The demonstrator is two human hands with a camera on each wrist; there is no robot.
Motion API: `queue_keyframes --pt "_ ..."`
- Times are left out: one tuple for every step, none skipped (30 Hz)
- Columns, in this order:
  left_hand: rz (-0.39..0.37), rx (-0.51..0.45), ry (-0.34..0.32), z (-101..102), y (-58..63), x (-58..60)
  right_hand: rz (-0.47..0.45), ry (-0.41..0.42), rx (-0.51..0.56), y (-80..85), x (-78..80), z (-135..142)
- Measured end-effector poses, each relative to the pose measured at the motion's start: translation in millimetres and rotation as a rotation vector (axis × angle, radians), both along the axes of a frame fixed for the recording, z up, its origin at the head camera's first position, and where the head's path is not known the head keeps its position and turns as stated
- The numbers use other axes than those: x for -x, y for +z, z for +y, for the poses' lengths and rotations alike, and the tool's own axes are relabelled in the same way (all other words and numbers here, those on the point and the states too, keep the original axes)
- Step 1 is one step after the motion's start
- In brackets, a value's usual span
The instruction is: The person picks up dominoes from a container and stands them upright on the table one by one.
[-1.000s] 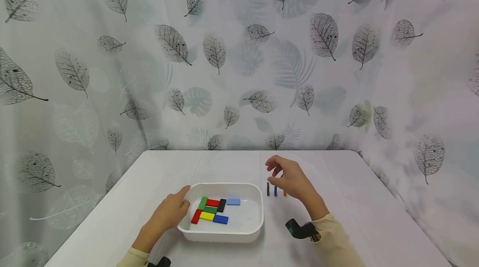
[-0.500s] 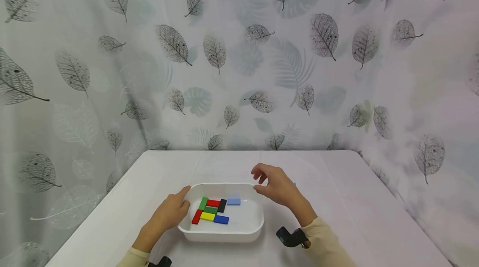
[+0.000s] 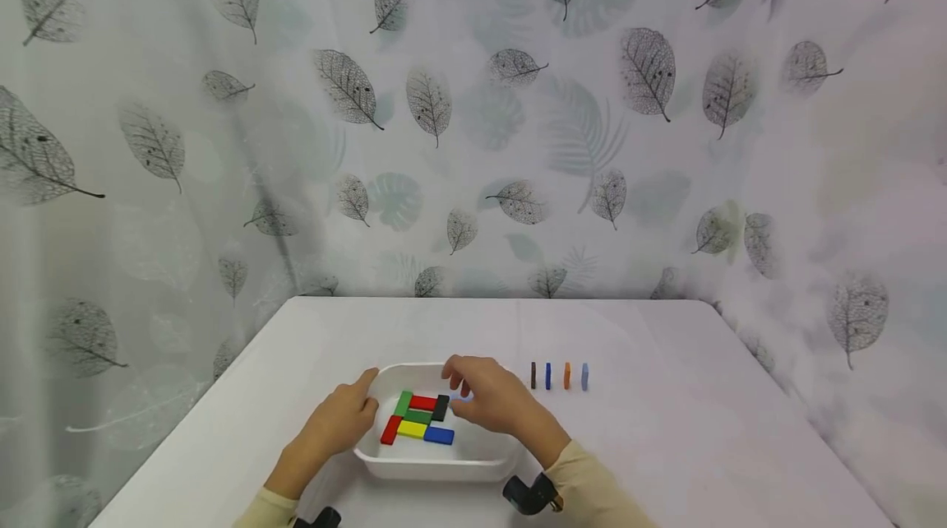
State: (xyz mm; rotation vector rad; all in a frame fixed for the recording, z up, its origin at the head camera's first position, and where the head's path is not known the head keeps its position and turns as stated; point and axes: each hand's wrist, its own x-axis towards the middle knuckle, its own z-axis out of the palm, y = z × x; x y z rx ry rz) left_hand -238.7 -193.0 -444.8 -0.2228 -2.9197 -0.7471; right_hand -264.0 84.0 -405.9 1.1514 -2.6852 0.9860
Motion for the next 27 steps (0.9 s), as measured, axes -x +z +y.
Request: queue_keyframes --pt "0.005 0.004 0.0 -1 0.1 -0.4 -0.012 0.009 -0.006 -2.0 -0.5 -5" --pt "0.006 0.004 0.002 -1 0.4 -0.9 -0.018 0.016 -0.011 -4.1 -0.9 -9" --pt "0.008 0.007 0.003 -1 0.4 -1.2 -0.027 0.019 -0.016 -6.3 -1.0 -13" --pt "0.009 0.007 0.002 -1 0.4 -1.3 -0.033 0.017 -0.022 -8.2 -1.1 -16" --pt "0.011 0.008 0.001 -1 0.4 -1.4 -0.035 0.014 -0.029 -10.1 -1.0 -19" --pt "0.011 0.01 0.0 -1 0.4 -1.5 -0.039 0.012 -0.035 -11.7 -1.0 -22" --pt "0.012 0.011 -0.001 -1 0.3 -1.3 -0.044 0.011 -0.039 -13.5 -0.8 -24" --pt "0.01 0.012 0.003 -1 0.0 -1.2 -0.044 0.007 -0.045 -15.1 -0.7 -27" --pt "0.012 0.012 0.003 -1 -0.1 -1.0 -0.042 0.007 -0.048 -16.7 -0.8 -28" --pt "0.014 0.011 0.004 -1 -0.5 -0.6 -0.041 0.006 -0.055 -18.1 -0.9 -30" --pt "0.018 0.01 0.004 0 -0.7 -0.5 -0.047 0.005 -0.06 -19.6 -0.9 -32" --pt "0.021 0.01 0.004 0 -0.5 -0.6 -0.049 0.006 -0.069 -21.0 -1.0 -33" --pt "0.024 0.01 0.003 0 -0.8 -0.3 -0.048 0.009 -0.076 -22.8 -0.7 -34" --pt "0.027 0.011 0.004 0 -1.0 -0.2 -0.05 0.008 -0.087 -24.6 -0.6 -35" --pt "0.03 0.013 0.004 0 -0.8 -0.4 -0.053 0.007 -0.098 -26.7 -0.4 -36" --pt "0.031 0.014 0.005 0 -0.7 -0.5 -0.058 0.003 -0.111 -28.5 -0.4 -37" --pt "0.033 0.013 0.004 0 -0.5 -0.7 -0.062 0.0 -0.121 -30.5 -0.3 -38" --pt "0.033 0.016 0.005 0 -0.4 -0.8 -0.063 -0.003 -0.13 -32.0 -0.3 -38" --pt "0.033 0.018 0.007 0 -0.6 -0.7 -0.064 -0.004 -0.135 -33.6 -0.4 -39" --pt "0.033 0.019 0.006 0 -0.4 -0.7 -0.07 -0.009 -0.142 -35.1 -0.3 -39" --pt "0.031 0.019 0.005 0 -0.4 -0.6 -0.072 -0.011 -0.148 -36.1 -0.3 -40" --pt "0.03 0.02 0.005 0 -0.8 -0.3 -0.071 -0.013 -0.156 -37.0 -0.2 -40" --pt "0.03 0.021 0.004 0 -1.3 0.0 -0.071 -0.015 -0.164 -37.9 0.1 -40" --pt "0.029 0.025 0.005 0 -1.7 0.4 -0.07 -0.017 -0.174 -38.5 0.5 -40" --pt "0.028 0.026 0.006 -1 -2.1 0.7 -0.069 -0.02 -0.186 -39.1 0.7 -40" --pt "0.026 0.025 0.005 0 -1.9 0.7 -0.069 -0.024 -0.198 -39.7 1.2 -41" --pt "0.024 0.026 0.007 0 -1.9 0.6 -0.066 -0.027 -0.208 -40.1 1.3 -41"
